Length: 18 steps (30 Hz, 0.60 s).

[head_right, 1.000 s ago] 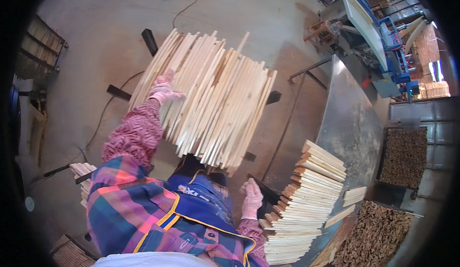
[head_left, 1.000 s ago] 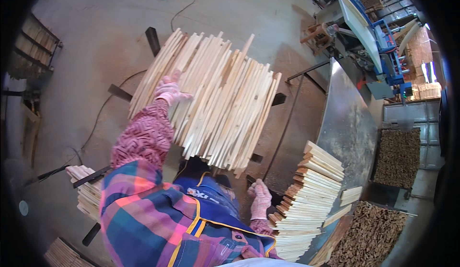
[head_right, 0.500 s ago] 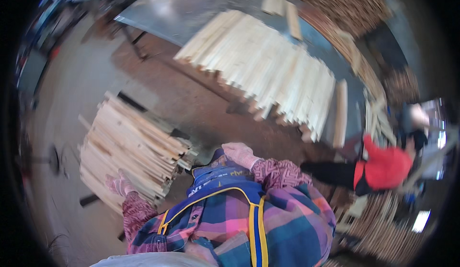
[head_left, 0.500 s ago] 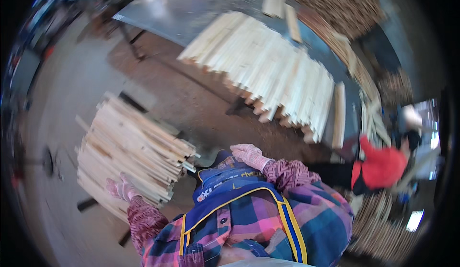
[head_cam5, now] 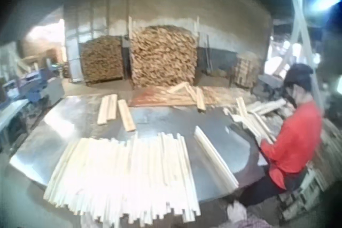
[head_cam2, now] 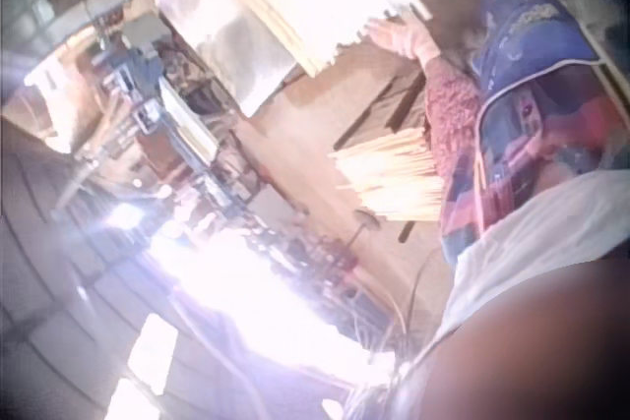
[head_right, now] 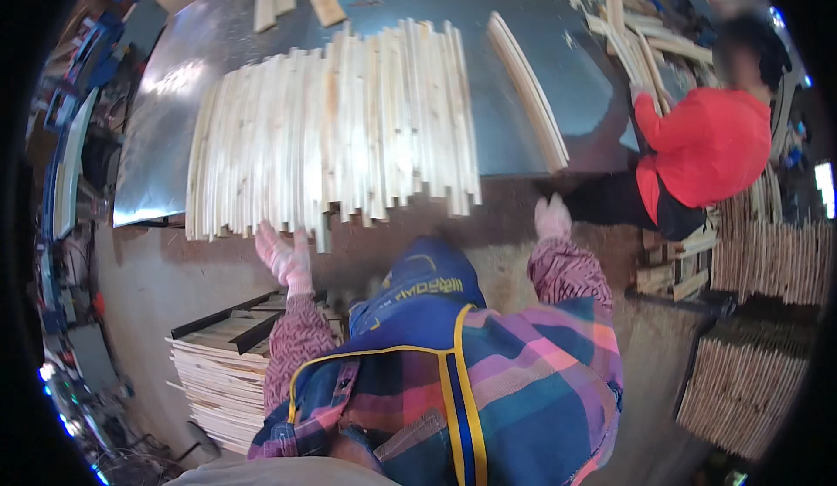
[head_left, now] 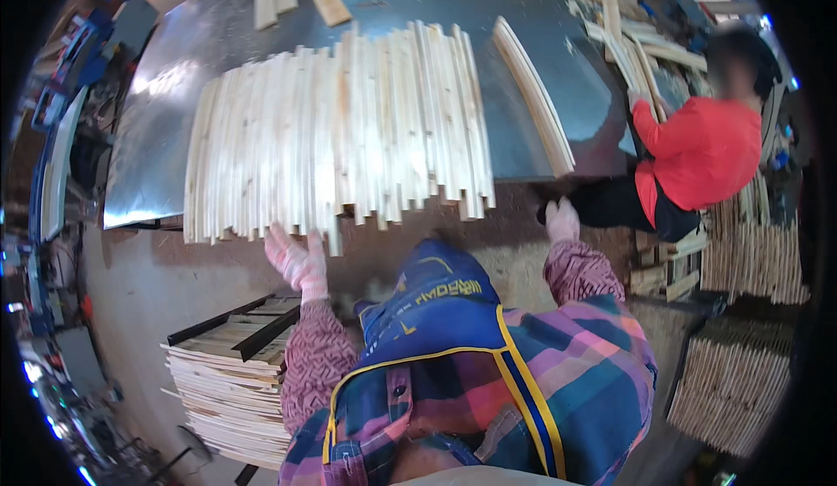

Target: The person stacks light-colored wooden planks on a metal table in a workshop. They repeatedly pick up bundles of planks, align them, and place them into neat piles, occasionally moving stacks to a conveyor belt. A coworker in a red shirt is visible working alongside them.

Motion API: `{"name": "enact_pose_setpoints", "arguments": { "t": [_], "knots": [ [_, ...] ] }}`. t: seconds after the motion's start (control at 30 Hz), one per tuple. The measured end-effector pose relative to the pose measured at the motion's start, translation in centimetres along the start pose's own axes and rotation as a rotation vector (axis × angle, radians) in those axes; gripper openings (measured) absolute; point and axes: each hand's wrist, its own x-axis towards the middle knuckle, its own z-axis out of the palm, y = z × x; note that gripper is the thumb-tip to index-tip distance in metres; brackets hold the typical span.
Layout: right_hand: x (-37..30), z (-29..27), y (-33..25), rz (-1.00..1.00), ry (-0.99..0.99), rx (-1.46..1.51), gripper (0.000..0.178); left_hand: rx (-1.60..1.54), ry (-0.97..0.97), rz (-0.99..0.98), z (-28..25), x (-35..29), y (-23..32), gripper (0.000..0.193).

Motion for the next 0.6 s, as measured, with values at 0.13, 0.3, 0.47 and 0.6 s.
{"name": "enact_pose_setpoints", "arguments": {
  "t": [0.13, 0.3, 0.47, 0.6],
  "knots": [
    [7.0, -6.6, -3.2, 0.185, 0.038, 0.041, 0.078, 0.072, -0.24, 0.085, 3.5, 2.1, 10.9, 0.091],
    [14.9, -4.1, -4.7, 0.21, -0.295, -0.027, 0.078, 0.314, -0.401, 0.131, 6.4, 2.2, 14.7, 0.088],
    [14.0, 0.6, -4.7, 0.115, -0.564, 0.34, 0.056, 0.319, -0.435, 0.22, 6.7, 2.8, 15.3, 0.087],
    [7.8, -1.2, -7.3, -0.153, -0.551, 0.704, 0.033, 0.253, -0.528, 0.103, 5.0, 3.7, 17.3, 0.08]
  ]
}}
